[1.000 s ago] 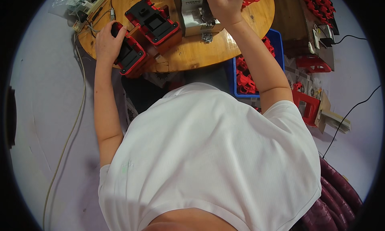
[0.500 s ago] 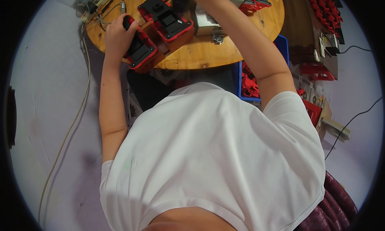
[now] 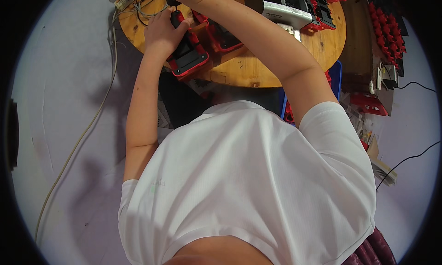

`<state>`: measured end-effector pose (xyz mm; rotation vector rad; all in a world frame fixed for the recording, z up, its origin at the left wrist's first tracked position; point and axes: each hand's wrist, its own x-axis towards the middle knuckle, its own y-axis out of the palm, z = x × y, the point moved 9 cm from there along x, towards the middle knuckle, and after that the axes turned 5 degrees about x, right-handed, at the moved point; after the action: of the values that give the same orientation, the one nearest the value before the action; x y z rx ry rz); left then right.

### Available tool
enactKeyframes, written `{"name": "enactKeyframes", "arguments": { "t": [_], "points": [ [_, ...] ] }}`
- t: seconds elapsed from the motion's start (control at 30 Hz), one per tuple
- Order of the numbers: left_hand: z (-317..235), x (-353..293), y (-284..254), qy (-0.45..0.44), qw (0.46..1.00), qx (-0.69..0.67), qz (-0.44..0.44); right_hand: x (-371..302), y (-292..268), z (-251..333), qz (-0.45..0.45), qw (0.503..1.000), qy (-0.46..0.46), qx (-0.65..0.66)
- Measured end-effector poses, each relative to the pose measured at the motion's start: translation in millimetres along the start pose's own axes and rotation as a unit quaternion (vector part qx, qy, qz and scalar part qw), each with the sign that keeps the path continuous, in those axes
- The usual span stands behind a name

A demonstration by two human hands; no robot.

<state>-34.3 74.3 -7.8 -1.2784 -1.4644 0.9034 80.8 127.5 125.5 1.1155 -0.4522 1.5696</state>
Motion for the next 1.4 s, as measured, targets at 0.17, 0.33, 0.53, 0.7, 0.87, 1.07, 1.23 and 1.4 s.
{"name": "enactKeyframes", "arguments": {
  "t": [0.17,0.33,0.53,0.7,0.87,1.07,1.23,1.4],
  "points": [
    [1,-2,3,0.012,1.000,0.001,-0.023,0,15,-2,0.041,0.999,0.029,-0.008],
    [3,1,4,0.002,1.000,0.003,0.006,-2,19,8,0.047,0.987,-0.060,-0.144],
    [1,6,-1,0.033,0.999,-0.014,-0.018,3,-13,24,0.006,0.997,0.042,0.070],
    [5,2,-4,0.051,0.995,-0.036,-0.079,0,-99,97,0.028,0.967,0.224,-0.122],
    [4,4,-3,0.004,1.000,-0.022,-0.011,-41,-162,131,-0.001,0.978,0.057,-0.201],
    [5,7,1,0.027,0.999,-0.016,-0.009,-67,-187,133,-0.060,0.974,0.041,-0.216],
    [10,9,5,0.015,1.000,-0.007,0.009,-57,-174,126,-0.055,0.965,0.134,-0.219],
    [21,7,-4,0.069,0.992,-0.094,-0.044,-25,-146,97,-0.037,0.967,0.215,-0.131]
  ]
}}
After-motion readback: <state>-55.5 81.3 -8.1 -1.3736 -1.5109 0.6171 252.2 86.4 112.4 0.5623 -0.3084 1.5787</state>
